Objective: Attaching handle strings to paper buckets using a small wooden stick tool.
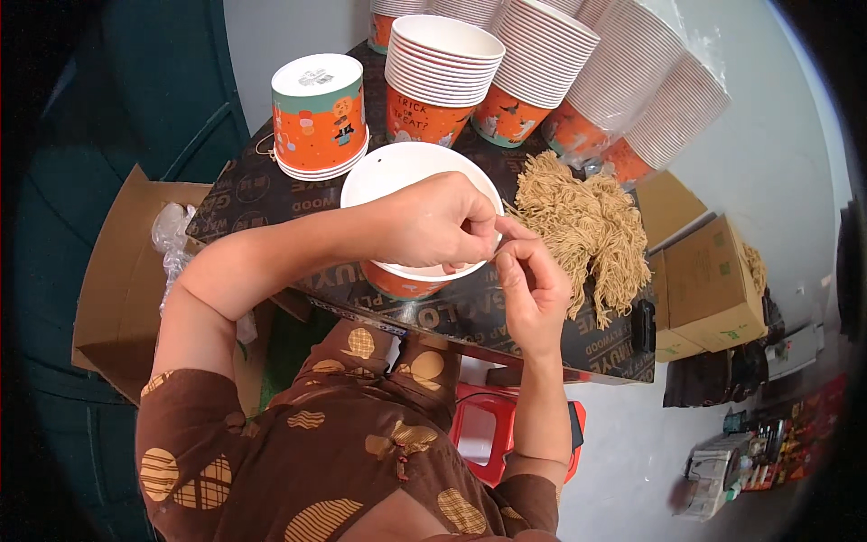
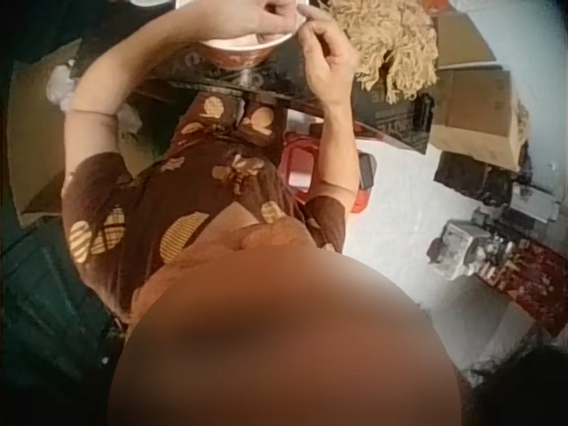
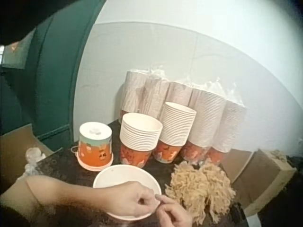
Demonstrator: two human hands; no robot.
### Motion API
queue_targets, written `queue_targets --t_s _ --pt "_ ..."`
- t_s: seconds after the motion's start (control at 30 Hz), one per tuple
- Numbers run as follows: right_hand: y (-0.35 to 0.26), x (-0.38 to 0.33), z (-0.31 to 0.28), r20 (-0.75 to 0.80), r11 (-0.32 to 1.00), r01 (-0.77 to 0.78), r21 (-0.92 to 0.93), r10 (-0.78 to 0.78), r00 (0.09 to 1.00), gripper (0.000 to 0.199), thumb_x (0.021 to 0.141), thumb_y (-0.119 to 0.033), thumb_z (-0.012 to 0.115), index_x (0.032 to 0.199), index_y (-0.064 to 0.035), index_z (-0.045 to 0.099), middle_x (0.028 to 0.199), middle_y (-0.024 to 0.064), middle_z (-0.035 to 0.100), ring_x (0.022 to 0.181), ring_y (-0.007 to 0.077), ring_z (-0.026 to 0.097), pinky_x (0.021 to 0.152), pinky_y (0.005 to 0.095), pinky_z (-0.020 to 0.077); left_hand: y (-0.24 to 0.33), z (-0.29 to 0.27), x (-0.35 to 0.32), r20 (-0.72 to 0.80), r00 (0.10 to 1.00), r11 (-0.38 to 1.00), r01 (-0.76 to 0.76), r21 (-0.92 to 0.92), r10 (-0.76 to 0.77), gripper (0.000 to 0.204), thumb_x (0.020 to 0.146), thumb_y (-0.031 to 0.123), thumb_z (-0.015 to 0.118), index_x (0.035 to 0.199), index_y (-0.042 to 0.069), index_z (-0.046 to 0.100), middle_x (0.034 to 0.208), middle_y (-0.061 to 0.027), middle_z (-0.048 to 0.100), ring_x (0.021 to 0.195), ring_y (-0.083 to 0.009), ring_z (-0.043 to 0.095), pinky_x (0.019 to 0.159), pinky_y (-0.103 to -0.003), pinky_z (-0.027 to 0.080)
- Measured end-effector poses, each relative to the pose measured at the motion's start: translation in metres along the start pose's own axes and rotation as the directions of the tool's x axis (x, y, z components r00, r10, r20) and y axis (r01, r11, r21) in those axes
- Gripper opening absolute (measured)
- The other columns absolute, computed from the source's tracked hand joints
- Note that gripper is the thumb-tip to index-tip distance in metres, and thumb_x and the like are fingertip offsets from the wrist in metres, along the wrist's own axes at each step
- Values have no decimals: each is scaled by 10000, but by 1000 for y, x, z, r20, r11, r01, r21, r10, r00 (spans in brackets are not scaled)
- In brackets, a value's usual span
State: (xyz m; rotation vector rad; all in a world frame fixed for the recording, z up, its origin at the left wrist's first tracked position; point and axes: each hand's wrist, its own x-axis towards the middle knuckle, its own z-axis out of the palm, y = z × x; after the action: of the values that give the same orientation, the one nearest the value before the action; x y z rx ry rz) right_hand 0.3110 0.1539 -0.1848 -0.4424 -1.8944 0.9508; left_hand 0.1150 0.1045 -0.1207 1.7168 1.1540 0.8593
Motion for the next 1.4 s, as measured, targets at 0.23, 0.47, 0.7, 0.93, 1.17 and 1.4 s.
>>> queue_targets --t_s 0.23,0.47,0.7,0.93,1.17,1.4 --pt "1 -2 -5 48 1000 28 4 -29 998 57 865 -20 609 848 30 587 1251 241 603 973 193 618 875 329 471 -11 0 2 -17 997 981 -73 -182 71 119 813 33 653 709 -17 626 841 -107 664 651 -98 588 599 -231 456" --pt "-3 -6 -9 90 999 -10 49 5 996 63 865 -33 610 842 23 592 1313 236 567 950 189 616 907 339 467 -2 1 5 -1 997 965 79 -252 -82 78 814 48 675 788 -25 682 746 -50 662 659 -83 574 623 -225 456" --pt "-21 -7 -15 114 988 -145 49 138 984 65 889 -43 601 921 13 597 1331 224 553 1017 201 610 946 346 449 -4 2 7 -9 998 978 61 -200 -65 103 806 54 702 867 -29 694 763 -39 667 682 -83 590 636 -222 471" --pt "-33 7 -17 47 978 90 -188 -82 996 50 881 -27 609 911 5 585 1239 198 601 1003 268 614 902 369 474 -3 2 8 8 998 987 66 -149 -66 123 800 45 709 900 -23 686 813 -37 676 727 -81 611 675 -227 489" --pt "-29 43 -17 191 880 326 -345 -274 943 105 829 10 634 923 3 589 1187 190 613 1028 334 593 893 387 474 0 8 10 18 999 986 44 -161 -42 86 767 35 685 809 -34 653 729 -55 633 665 -111 595 613 -252 489" --pt "-13 26 -16 -17 898 174 -403 -198 980 158 829 29 610 981 -5 585 1161 189 611 1054 345 586 906 407 459 -10 0 12 39 998 944 62 -325 -52 67 765 4 667 794 -17 610 732 -51 630 676 -101 588 627 -218 455"
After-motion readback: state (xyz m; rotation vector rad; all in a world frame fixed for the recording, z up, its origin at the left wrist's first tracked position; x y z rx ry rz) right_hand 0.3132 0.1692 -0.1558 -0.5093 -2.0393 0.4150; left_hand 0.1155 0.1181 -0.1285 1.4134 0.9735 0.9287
